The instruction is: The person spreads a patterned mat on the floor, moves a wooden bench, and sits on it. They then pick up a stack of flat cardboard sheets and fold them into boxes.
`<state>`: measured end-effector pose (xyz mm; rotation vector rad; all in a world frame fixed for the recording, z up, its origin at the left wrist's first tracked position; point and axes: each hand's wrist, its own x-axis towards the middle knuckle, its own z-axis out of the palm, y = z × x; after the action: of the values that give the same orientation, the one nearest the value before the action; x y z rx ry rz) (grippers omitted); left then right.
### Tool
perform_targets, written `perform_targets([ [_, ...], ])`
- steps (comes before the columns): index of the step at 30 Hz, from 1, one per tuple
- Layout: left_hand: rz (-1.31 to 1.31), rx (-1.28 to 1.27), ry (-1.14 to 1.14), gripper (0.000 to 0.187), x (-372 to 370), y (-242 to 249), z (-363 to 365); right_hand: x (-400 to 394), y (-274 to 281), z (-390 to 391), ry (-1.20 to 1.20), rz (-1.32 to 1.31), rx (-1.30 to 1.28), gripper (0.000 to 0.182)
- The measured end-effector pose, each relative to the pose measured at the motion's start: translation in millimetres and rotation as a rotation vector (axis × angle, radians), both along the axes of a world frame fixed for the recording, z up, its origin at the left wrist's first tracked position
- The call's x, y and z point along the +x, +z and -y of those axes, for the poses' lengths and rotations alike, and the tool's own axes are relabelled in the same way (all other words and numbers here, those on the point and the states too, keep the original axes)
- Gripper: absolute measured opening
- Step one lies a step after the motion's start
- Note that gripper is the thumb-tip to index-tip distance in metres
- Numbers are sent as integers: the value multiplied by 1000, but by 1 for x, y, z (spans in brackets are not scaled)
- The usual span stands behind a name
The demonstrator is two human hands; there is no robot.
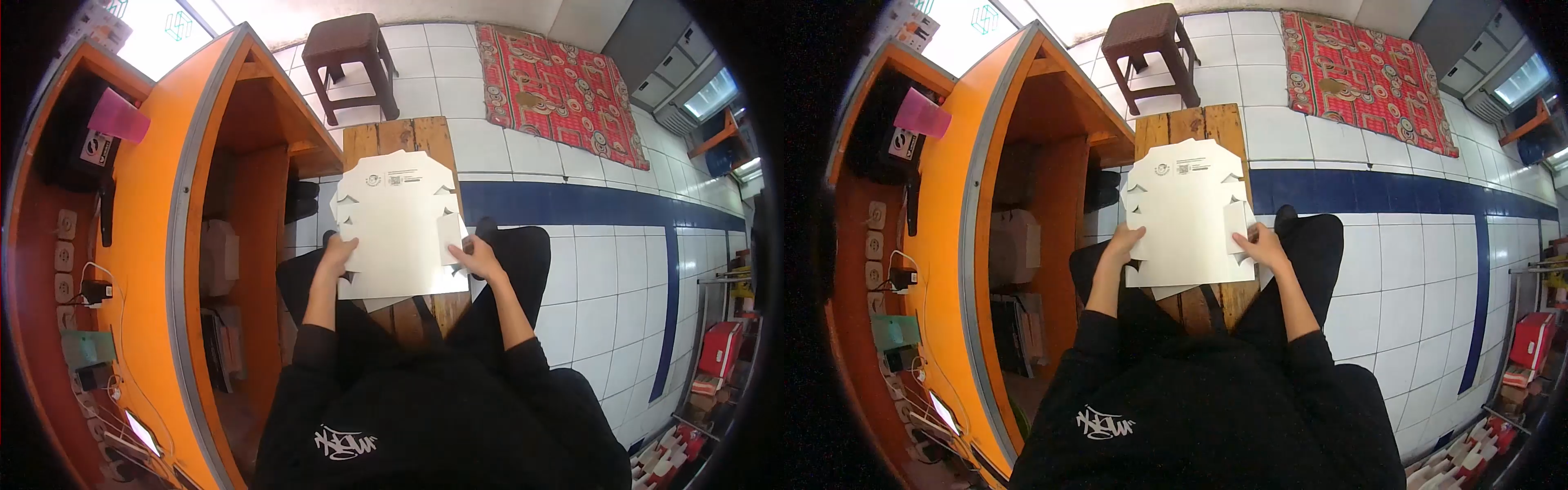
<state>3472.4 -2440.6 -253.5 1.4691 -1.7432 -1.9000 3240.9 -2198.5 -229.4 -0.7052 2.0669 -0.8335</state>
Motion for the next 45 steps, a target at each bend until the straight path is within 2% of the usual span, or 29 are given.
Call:
perform_targets([
  [1, -3, 137, 33, 36, 2, 15, -1, 5, 9, -7, -5, -16, 36, 62],
  [2, -9, 140, 25, 36, 4, 18, 2, 8, 12, -13, -12, -22, 38, 62],
  [4, -82, 246, 12, 35, 9, 22, 2, 19, 20, -22, -61, 274, -89, 55],
  [5, -86, 249, 12, 35, 8, 24, 0, 29, 37, -20, -171, 561, -209, 41],
  [6, -96, 215, -1, 37, 8, 25, -2, 31, 32, -19, -168, 557, -205, 41],
  [8, -107, 181, -3, 38, 9, 25, -11, 36, 30, -11, -187, 462, -205, 34],
  [10, 86, -269, -48, 46, 8, 27, -22, 40, 22, -5, -202, 331, -122, 35],
  [11, 82, -268, -37, 46, 14, 25, -30, 44, 9, -2, -149, -51, -104, 32],
  [12, 231, -337, -66, 55, 24, 24, -41, 46, -4, -1, -89, -431, -88, 29],
  [13, 383, -405, -96, 64, 36, 22, -53, 49, -6, 4, -132, -406, 29, 39],
  [14, 541, -467, -126, 73, 46, 19, -64, 53, -1, 10, -116, -405, 25, 39],
  [16, 512, -385, -224, 80, 61, 8, -89, 65, 6, 18, -116, -545, 156, 62],
  [17, 482, -508, -167, 68, 66, -1, -104, 70, 6, 22, -54, -603, 194, 83],
  [18, 493, -500, -158, 68, 67, -9, -109, 78, 6, 23, -39, -596, 195, 83],
  [20, 488, -512, 50, 54, 63, -11, -115, 98, 29, 33, 75, -646, 289, 84],
  [22, 522, -478, 90, 47, 63, -7, -117, 116, 6, 35, 111, -742, 231, 78],
  [24, 510, -441, 80, 49, 66, -7, -116, 130, -21, 39, 135, -1186, 284, 71],
  [25, 514, -438, 77, 49, 66, -6, -115, 139, -38, 43, 116, -1204, 268, 64],
  [28, 551, -385, 86, 53, 65, -6, -113, 160, -47, 47, 134, -1308, 261, 60],
  [31, 589, -405, 57, 55, 69, -17, -108, 163, -53, 49, 162, -1270, 326, 57],
  [33, 458, -463, 3, 56, 73, -21, -102, 157, -57, 45, 133, -1278, 313, 56],
  [35, 423, -430, 63, 56, 69, -6, -103, 140, -47, 36, 196, -1059, 220, 55],
  [36, 392, -388, 122, 56, 68, 3, -105, 125, -38, 30, 198, -1061, 216, 55],
  [38, 404, -432, 183, 53, 65, 12, -107, 90, 8, 17, -131, -206, 15, 55],
  [39, 417, -477, 235, 50, 64, 13, -109, 85, 0, 9, -130, -206, 20, 55],
  [41, 379, -522, 292, 46, 58, 8, -116, 80, -19, 1, -469, -171, -169, 54],
  [43, 317, -675, 349, 31, 44, 25, -128, 75, -30, 0, -486, -124, -148, 56],
  [44, 323, -675, 349, 31, 38, 26, -134, 75, -32, -1, -502, -77, -121, 58],
  [45, 369, -843, 272, 26, 33, 27, -139, 75, -34, -3, -501, -73, -118, 58],
])
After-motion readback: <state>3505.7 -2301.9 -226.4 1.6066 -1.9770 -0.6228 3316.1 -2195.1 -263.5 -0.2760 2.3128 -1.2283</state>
